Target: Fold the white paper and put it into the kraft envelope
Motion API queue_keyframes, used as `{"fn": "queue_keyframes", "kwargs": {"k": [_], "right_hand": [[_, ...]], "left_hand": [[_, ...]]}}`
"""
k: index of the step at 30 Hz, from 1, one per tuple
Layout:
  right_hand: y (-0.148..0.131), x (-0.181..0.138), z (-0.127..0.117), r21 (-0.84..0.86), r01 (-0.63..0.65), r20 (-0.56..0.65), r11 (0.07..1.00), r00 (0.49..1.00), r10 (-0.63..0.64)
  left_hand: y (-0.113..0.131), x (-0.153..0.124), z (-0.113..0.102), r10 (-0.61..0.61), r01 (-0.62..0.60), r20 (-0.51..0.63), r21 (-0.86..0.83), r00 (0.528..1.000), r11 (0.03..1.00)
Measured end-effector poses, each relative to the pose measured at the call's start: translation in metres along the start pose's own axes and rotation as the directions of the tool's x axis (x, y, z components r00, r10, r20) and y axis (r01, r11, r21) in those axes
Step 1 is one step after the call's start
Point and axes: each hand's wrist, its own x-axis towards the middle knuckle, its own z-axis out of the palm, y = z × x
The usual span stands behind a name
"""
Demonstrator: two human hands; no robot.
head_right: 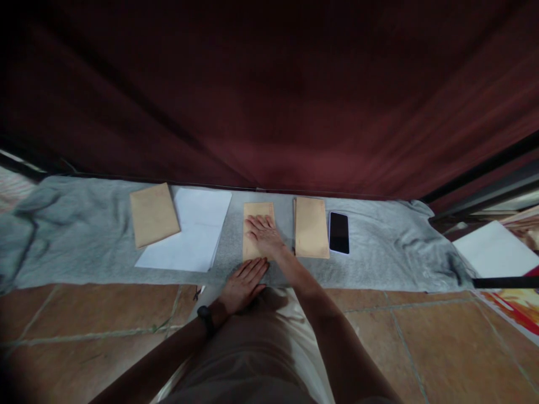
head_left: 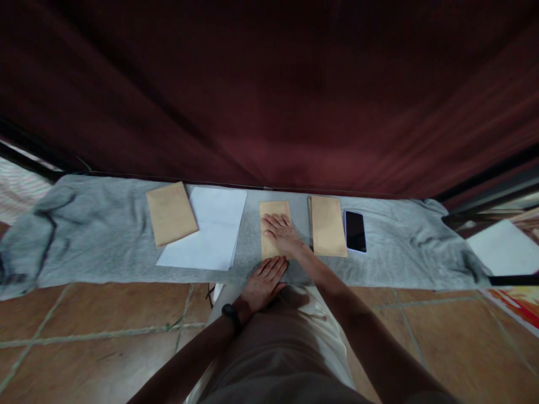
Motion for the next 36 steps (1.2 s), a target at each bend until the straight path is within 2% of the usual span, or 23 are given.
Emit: {"fn": "queue_keyframes", "kwargs": {"k": [8, 16, 22, 29, 36], "right_hand": [[-0.017, -0.065, -0.005, 0.049, 0.033, -0.041, 0.998, 0.999, -0.031], [-0.032, -0.115, -0.010, 0.112, 0.052, -0.073, 0.992, 0.996, -0.044], [-0.038, -0.139, -0.014, 0.103, 0.052, -0.083, 0.993, 0.996, -0.044], [-0.041, -0.160, -0.012, 0.067, -0.003, -0.080, 0.998, 0.997, 0.008], [-0.043, -0.166, -0.013, 0.100, -0.073, -0.089, 0.992, 0.993, 0.082]], "left_hand": [[0.002, -0.003, 0.008, -0.021, 0.021, 0.020, 0.030, 1.000, 0.999], [0.003, -0.001, 0.002, -0.008, 0.008, 0.035, 0.006, 0.999, 1.000], [0.002, -0.002, 0.000, -0.005, 0.005, 0.029, -0.004, 1.000, 1.000], [0.004, -0.008, -0.007, -0.068, 0.068, 0.036, 0.008, 0.997, 0.998], [-0.006, 0.000, -0.027, -0.006, 0.005, 0.134, 0.014, 0.991, 1.000]]}}
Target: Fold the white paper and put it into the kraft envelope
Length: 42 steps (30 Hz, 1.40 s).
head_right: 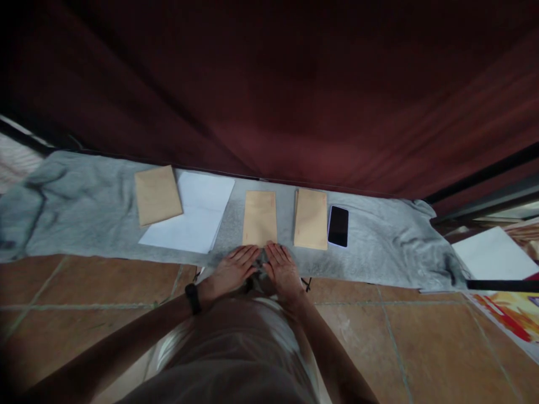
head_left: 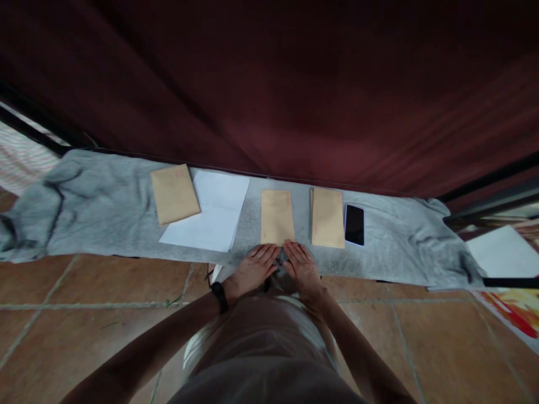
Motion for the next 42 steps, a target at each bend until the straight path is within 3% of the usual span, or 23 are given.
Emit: {"fn": "queue_keyframes", "kwargs": {"k": [4, 9, 17, 30, 42], "right_hand": [[-0.005, 0.004, -0.001, 0.053, -0.037, -0.024, 0.998, 0.999, 0.039], [-0.016, 0.012, 0.002, 0.099, -0.048, -0.057, 0.994, 0.997, 0.053], [-0.015, 0.009, 0.006, 0.033, -0.071, -0.024, 0.997, 0.997, 0.072], [-0.003, -0.008, 0.006, -0.016, -0.147, -0.068, 0.989, 0.987, 0.145], [-0.026, 0.006, 0.010, 0.037, -0.178, -0.104, 0.983, 0.978, 0.180]], "left_hand": [[-0.003, 0.016, -0.007, 0.038, -0.039, 0.068, 0.004, 0.997, 0.999], [-0.002, 0.025, 0.000, 0.027, -0.026, 0.047, -0.013, 0.999, 1.000], [-0.013, 0.009, 0.005, 0.015, -0.014, 0.033, -0.024, 0.999, 1.000], [-0.028, -0.014, 0.006, -0.026, 0.025, -0.048, -0.028, 0.998, 0.999], [-0.025, -0.017, 0.007, -0.079, 0.078, -0.029, -0.017, 0.996, 0.997]]}}
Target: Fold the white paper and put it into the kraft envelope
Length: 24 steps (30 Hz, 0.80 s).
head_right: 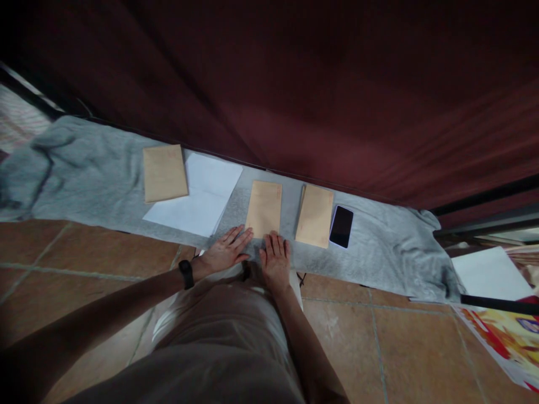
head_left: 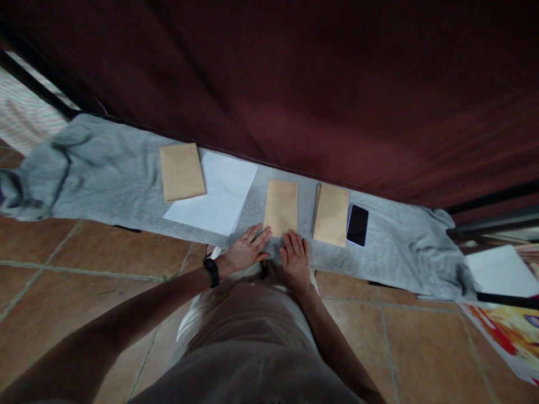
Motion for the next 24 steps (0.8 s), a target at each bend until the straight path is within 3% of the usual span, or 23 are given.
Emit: {"fn": "queue_keyframes", "kwargs": {"k": [17, 24], "right_hand": [[0.015, -0.006, 0.001, -0.070, -0.045, -0.063, 0.997, 0.997, 0.040], [0.014, -0.005, 0.001, -0.077, -0.065, -0.052, 0.995, 0.997, 0.061]], "left_hand": [[-0.005, -0.008, 0.005, -0.015, 0.014, -0.044, -0.017, 0.999, 1.000], [0.010, 0.006, -0.007, -0.038, 0.037, -0.045, -0.016, 0.998, 0.999]]}}
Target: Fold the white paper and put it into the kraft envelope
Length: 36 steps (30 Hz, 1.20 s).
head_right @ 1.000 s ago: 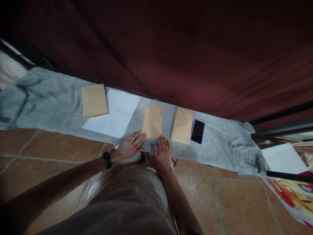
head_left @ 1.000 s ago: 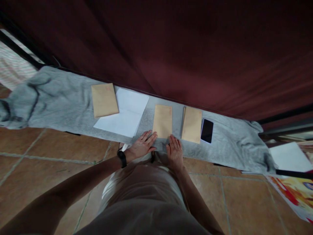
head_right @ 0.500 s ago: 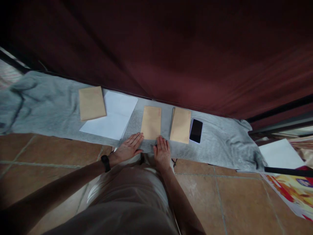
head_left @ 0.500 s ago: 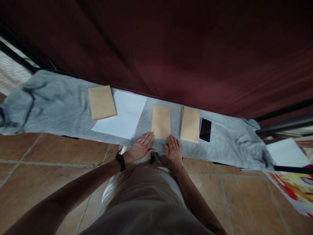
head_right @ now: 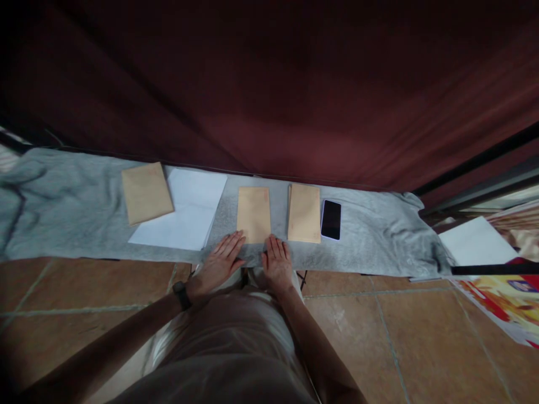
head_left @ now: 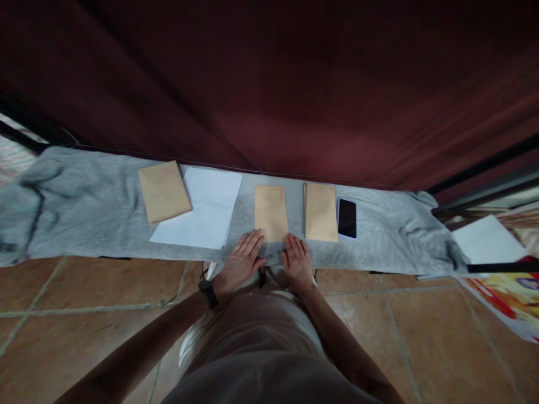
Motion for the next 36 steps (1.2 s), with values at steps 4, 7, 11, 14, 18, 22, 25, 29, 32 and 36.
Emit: {"fn": "queue_keyframes", "kwargs": {"k": [4, 7, 11, 14, 18, 22, 25, 29, 32, 36], "right_hand": [[0.000, 0.000, 0.000, -0.014, 0.012, -0.013, 1.000, 1.000, -0.012], [0.001, 0.000, 0.001, -0.039, 0.014, -0.016, 0.999, 1.000, -0.015], [0.001, 0.000, 0.002, -0.057, 0.019, -0.032, 0.998, 0.999, -0.021], [0.000, 0.000, 0.003, -0.055, 0.005, -0.050, 0.998, 0.999, -0.008], [-0.001, 0.000, 0.004, -0.051, 0.002, -0.061, 0.999, 0.998, -0.005], [-0.001, 0.000, 0.004, -0.059, 0.006, -0.057, 0.998, 0.998, -0.009], [-0.001, 0.000, 0.003, -0.052, 0.009, -0.064, 0.999, 0.998, -0.012], [-0.002, 0.000, 0.003, -0.042, 0.001, -0.067, 0.999, 0.998, -0.004], [-0.002, 0.000, 0.003, -0.046, 0.002, -0.062, 0.999, 0.998, -0.005], [0.000, 0.000, 0.004, -0.053, 0.003, -0.063, 0.999, 0.998, -0.007]], "left_hand": [[0.015, 0.016, 0.004, 0.064, -0.064, 0.028, -0.020, 0.998, 0.998], [0.021, 0.024, 0.010, 0.112, -0.110, 0.067, -0.032, 0.991, 0.993], [0.018, 0.026, 0.011, 0.141, -0.138, 0.092, -0.030, 0.986, 0.990], [0.011, 0.025, 0.008, 0.153, -0.150, 0.092, -0.036, 0.984, 0.988], [0.001, 0.023, 0.008, 0.165, -0.160, 0.075, -0.071, 0.983, 0.985], [-0.006, 0.021, 0.009, 0.179, -0.174, 0.034, -0.113, 0.983, 0.978], [-0.009, 0.017, 0.008, 0.170, -0.168, 0.001, -0.137, 0.985, 0.976], [-0.013, 0.011, 0.007, 0.140, -0.142, -0.025, -0.150, 0.990, 0.978], [-0.014, 0.010, 0.006, 0.120, -0.121, -0.020, -0.157, 0.993, 0.980], [-0.013, 0.012, 0.005, 0.099, -0.101, -0.016, -0.149, 0.995, 0.984]]}}
